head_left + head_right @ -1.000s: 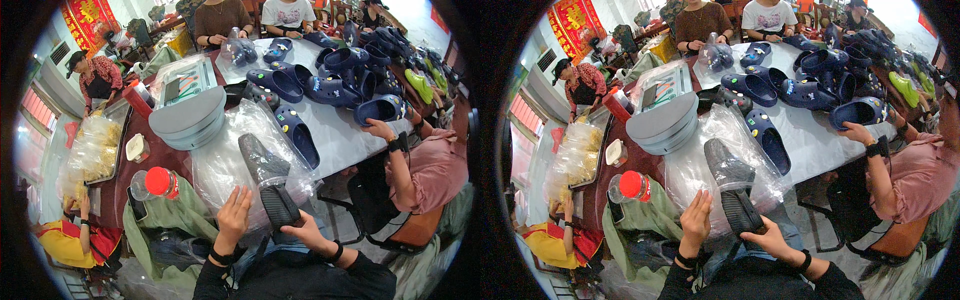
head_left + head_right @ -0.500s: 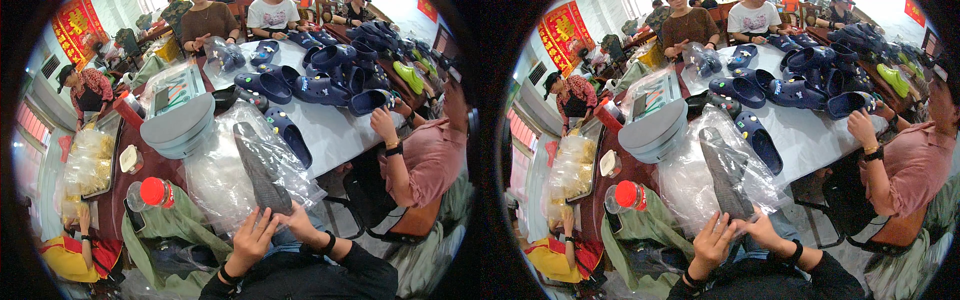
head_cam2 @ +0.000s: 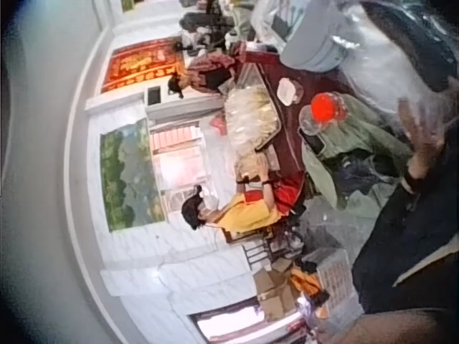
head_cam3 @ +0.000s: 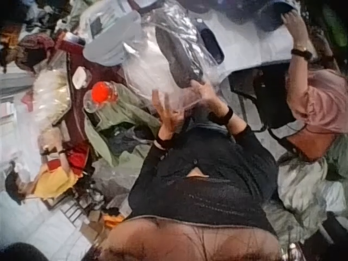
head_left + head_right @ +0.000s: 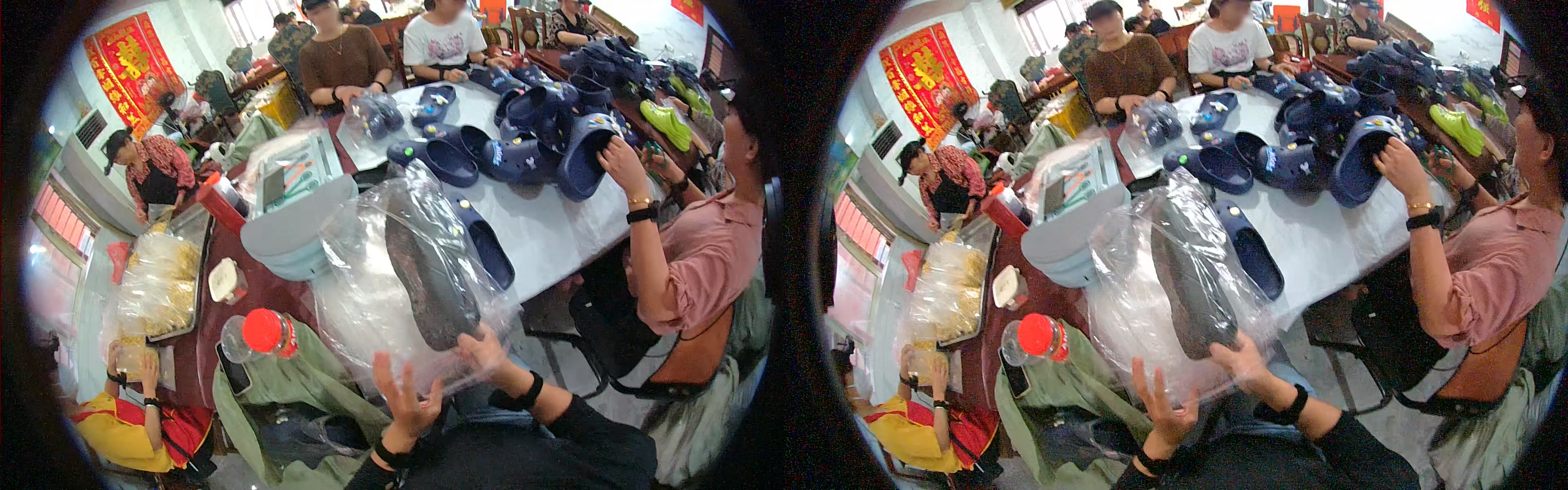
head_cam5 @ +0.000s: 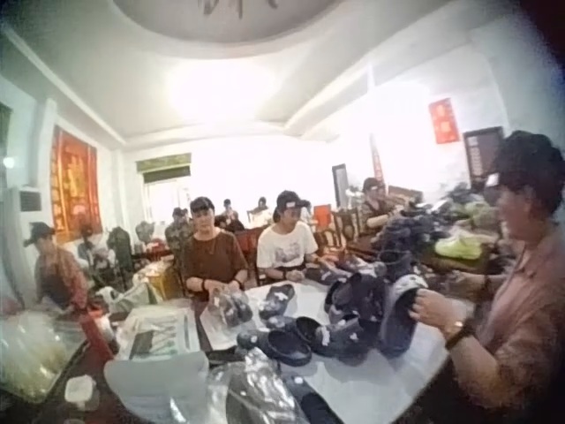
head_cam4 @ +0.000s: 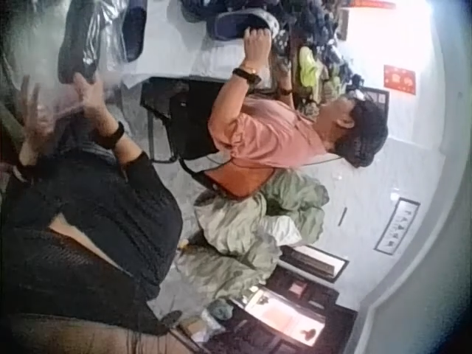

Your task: Packing shoes into plastic bags at a manufacturing station.

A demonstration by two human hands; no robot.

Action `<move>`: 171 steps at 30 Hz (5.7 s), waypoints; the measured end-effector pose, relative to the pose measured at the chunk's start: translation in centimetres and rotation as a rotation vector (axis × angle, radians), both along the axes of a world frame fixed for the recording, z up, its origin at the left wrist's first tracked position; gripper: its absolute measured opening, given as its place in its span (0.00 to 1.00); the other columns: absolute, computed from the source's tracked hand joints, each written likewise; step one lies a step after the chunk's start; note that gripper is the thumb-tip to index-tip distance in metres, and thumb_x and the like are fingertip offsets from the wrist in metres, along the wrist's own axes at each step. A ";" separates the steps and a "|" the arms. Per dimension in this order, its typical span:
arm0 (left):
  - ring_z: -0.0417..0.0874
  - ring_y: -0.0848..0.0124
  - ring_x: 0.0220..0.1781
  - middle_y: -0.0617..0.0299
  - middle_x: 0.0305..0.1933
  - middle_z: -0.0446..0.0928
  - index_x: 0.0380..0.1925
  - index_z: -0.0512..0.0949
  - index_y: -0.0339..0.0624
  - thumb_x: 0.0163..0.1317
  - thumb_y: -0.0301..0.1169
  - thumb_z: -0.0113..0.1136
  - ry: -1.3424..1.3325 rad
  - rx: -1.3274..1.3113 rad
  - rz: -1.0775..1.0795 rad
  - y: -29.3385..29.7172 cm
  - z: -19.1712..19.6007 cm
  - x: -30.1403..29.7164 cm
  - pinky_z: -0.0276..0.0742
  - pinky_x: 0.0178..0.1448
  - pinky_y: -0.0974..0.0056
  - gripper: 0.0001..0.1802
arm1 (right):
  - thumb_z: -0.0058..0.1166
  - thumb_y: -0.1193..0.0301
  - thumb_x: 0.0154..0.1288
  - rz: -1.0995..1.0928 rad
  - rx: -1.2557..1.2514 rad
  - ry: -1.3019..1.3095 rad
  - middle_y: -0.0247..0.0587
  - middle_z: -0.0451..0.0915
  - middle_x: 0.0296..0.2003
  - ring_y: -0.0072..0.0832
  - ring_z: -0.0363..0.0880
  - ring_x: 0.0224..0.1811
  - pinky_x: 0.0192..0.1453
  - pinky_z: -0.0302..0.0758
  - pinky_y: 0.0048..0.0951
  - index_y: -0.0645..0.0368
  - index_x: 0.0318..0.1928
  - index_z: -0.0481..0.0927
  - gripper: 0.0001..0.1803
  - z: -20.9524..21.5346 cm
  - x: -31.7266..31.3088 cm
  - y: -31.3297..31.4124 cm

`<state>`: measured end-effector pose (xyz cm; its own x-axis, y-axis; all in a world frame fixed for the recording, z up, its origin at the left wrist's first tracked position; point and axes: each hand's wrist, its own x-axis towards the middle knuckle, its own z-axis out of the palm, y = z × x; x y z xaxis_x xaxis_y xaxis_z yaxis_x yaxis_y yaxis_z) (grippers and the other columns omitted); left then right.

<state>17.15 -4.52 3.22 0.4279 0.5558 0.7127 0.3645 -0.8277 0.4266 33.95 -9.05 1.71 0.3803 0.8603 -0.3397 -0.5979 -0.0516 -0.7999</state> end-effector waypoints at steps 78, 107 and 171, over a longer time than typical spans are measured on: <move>0.68 0.54 0.63 0.40 0.65 0.62 0.34 0.74 0.30 0.70 0.34 0.42 -0.280 -0.877 -0.096 6.7 -11.0 1.3 0.60 0.65 0.57 0.17 | 0.51 0.67 0.63 -0.117 -0.068 -0.868 0.44 0.79 0.35 0.30 0.77 0.35 0.41 0.74 0.30 0.66 0.42 0.77 0.14 2.6 20.0 20.3; 0.77 0.61 0.34 0.55 0.34 0.72 0.35 0.59 0.45 0.68 0.43 0.39 -0.971 -1.419 0.178 7.5 -9.3 1.2 0.80 0.39 0.54 0.13 | 0.53 0.52 0.58 -0.022 -0.720 -1.165 0.57 0.75 0.51 0.49 0.60 0.63 0.64 0.59 0.41 0.68 0.64 0.52 0.44 -0.7 18.0 30.4; 0.81 0.54 0.44 0.44 0.52 0.73 0.58 0.63 0.30 0.72 0.45 0.34 -0.598 -1.318 -0.294 8.4 -2.8 -2.5 0.80 0.50 0.56 0.28 | 0.61 0.75 0.38 1.169 -0.036 -1.009 0.55 0.74 0.53 0.42 0.77 0.52 0.53 0.72 0.31 0.52 0.69 0.52 0.53 14.1 5.0 -4.6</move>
<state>14.64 3.92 0.45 0.4687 0.8753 -0.1193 -0.2414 0.2568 0.9358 38.97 -13.62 15.81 -0.4003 0.8291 -0.3902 0.5581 -0.1172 -0.8215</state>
